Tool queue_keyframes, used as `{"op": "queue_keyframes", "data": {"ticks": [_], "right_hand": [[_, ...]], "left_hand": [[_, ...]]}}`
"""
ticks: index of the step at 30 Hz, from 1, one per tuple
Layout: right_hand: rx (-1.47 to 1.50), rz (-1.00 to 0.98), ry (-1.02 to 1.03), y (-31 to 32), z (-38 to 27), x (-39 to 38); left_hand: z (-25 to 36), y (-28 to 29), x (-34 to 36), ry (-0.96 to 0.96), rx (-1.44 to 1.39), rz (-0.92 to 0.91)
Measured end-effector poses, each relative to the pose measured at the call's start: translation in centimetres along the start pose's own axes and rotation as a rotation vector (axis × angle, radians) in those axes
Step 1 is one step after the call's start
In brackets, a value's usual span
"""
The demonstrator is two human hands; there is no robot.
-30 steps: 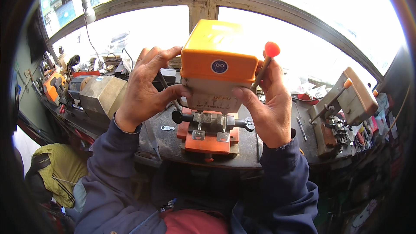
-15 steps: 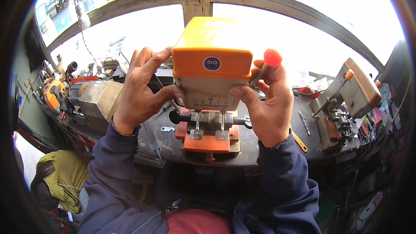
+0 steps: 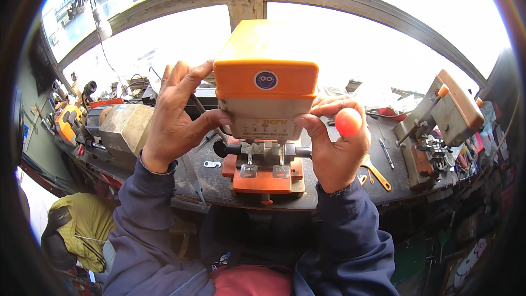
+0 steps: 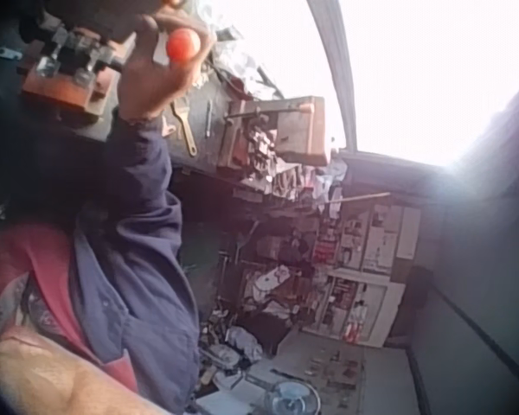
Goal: The person secures a key and a blank into a key-cutting machine, then operates the machine to duplicate the key. They repeatedly adjust the keys and machine levers to align and cut the blank, then remove the finished key.
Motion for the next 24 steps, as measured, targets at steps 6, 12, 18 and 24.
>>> {"op": "queue_keyframes", "data": {"ticks": [6, 12, 18, 24], "right_hand": [[0.0, 0.076, 0.093, -0.65, 0.02, -0.75], [-0.133, 0.073, 0.195, -0.54, -0.14, -0.69], [-0.141, 0.092, 0.182, -0.42, -0.02, -0.81], [-0.142, 0.099, 0.187, -0.24, 0.22, -0.92]], "left_hand": [[-0.12, -0.08, -0.07, -0.005, 0.007, 0.009], [-0.22, -0.09, -0.2, 0.007, 0.015, -0.004], [-0.43, -0.16, -0.31, 0.015, 0.033, -0.024], [-0.61, -0.35, -0.49, 0.005, 0.014, -0.007]]}}
Point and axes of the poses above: each hand's wrist, its own x-axis towards the middle knuckle, its own y-axis out of the back of the hand, z = x × y, the point moved 2 cm from there along x, towards the middle knuckle, and after that the axes turned 2 degrees about -y, right-handed, at the moved point
